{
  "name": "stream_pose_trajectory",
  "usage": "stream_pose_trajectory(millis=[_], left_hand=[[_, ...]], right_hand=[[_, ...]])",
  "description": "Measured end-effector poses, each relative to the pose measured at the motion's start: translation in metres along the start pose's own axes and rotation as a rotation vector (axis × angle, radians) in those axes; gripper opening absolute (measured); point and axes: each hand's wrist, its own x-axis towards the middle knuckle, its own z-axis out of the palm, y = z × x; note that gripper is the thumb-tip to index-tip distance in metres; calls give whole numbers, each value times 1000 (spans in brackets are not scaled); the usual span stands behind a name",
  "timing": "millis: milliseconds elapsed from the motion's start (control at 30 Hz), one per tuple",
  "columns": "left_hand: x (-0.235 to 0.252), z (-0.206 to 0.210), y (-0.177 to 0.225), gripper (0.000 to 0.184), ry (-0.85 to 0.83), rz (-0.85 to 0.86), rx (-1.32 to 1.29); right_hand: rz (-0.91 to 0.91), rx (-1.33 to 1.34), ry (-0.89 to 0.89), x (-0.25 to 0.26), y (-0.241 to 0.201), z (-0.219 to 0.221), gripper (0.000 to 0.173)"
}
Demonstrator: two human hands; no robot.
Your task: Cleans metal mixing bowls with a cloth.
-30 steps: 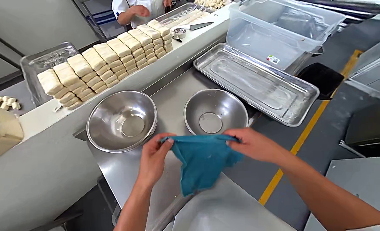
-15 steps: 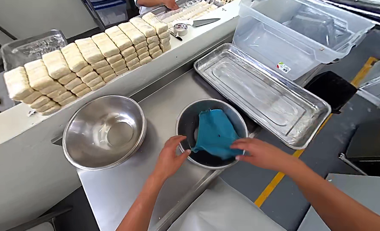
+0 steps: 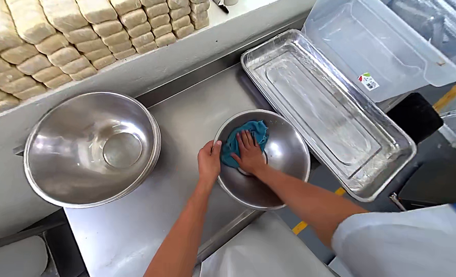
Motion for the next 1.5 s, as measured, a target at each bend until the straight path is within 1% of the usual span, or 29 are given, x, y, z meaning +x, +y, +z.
stream_pose_trajectory(millis=[33, 67, 100, 133, 167, 200, 233, 300, 367, 400, 467, 533, 567, 633, 667, 700, 767, 833, 900, 933, 1000, 1067, 1100, 1133, 1233, 1300, 1333, 1400, 1500], left_hand=[[-5, -1, -2, 30, 84, -3, -44], [-12, -5, -5, 29, 150, -7, -75], [-23, -13, -8, 29, 204, -11, -81], [-30, -25, -7, 27, 237, -10, -85], [-32, -37, -4, 25, 273, 1, -91], [-35, -50, -2, 22, 302, 15, -81], [-40, -63, -2, 19, 314, 31, -59], [-45, -80, -7, 14, 335, 81, -47], [-50, -85, -11, 13, 342, 89, -82], [-53, -84, -14, 14, 343, 81, -99], [-61, -75, -18, 16, 319, 65, -133], [-79, -73, -28, 22, 256, 15, -143], [-88, -77, -31, 27, 218, -16, -134], [-95, -85, -33, 29, 183, -54, -138], [-99, -87, -31, 27, 167, -83, -149], [-103, -91, -29, 23, 157, -112, -154], [-108, -102, -23, 15, 156, -174, -143], [-109, -115, -20, 16, 196, -184, -95], [-105, -123, -15, 16, 232, -142, -49], [-104, -124, -12, 17, 250, -114, -26], [-104, -124, -13, 16, 280, -52, 15], [-103, -127, -19, 15, 298, -6, 40], [-103, -127, -25, 14, 310, -2, 28], [-104, -127, -33, 13, 318, -12, 8], [-109, -133, -47, 21, 230, -65, 26], [-112, -143, -51, 35, 162, -46, 124], [-116, -151, -52, 42, 154, -11, 185], [-126, -166, -46, 49, 148, 89, 235], [-134, -165, -31, 49, 120, 193, 84]], right_hand=[[114, 86, 111, 15, -36, 12, 81], [220, 242, 86, 21, -78, 10, 75], [282, 453, -67, 9, -119, -8, 68], [253, 642, -261, -10, -146, -36, 62], [142, 754, -458, -29, -152, -65, 60], [-4, 748, -654, -51, -146, -92, 57], [-151, 648, -798, -75, -132, -110, 56], [-332, 367, -966, -109, -93, -139, 54], [-338, 279, -1042, -115, -78, -146, 55], [-291, 354, -1036, -114, -89, -139, 56], [-77, 719, -880, -106, -134, -108, 56], [73, 1022, -493, -95, -184, -64, 56], [74, 1055, -263, -85, -201, -41, 55], [-15, 896, 126, -56, -211, -7, 53], [-67, 729, 269, -40, -206, 1, 50], [-142, 549, 351, -23, -195, 3, 48], [-283, 259, 265, 1, -160, -9, 49], [-365, -47, 105, 6, -107, -20, 55], [-403, -243, 10, -10, -62, -31, 58], [-369, -259, -72, -29, -58, -37, 60], [-188, -84, -359, -85, -92, -50, 67], [-54, 272, -710, -117, -152, -68, 60], [-11, 491, -813, -123, -177, -78, 54], [50, 720, -847, -127, -195, -88, 51], [357, 1345, -681, -120, -206, -108, 40], [476, 1493, -567, -109, -197, -128, 40], [471, 1451, -511, -105, -188, -137, 40], [397, 1198, -386, -98, -156, -148, 43], [334, 836, -84, -99, -110, -157, 48]])
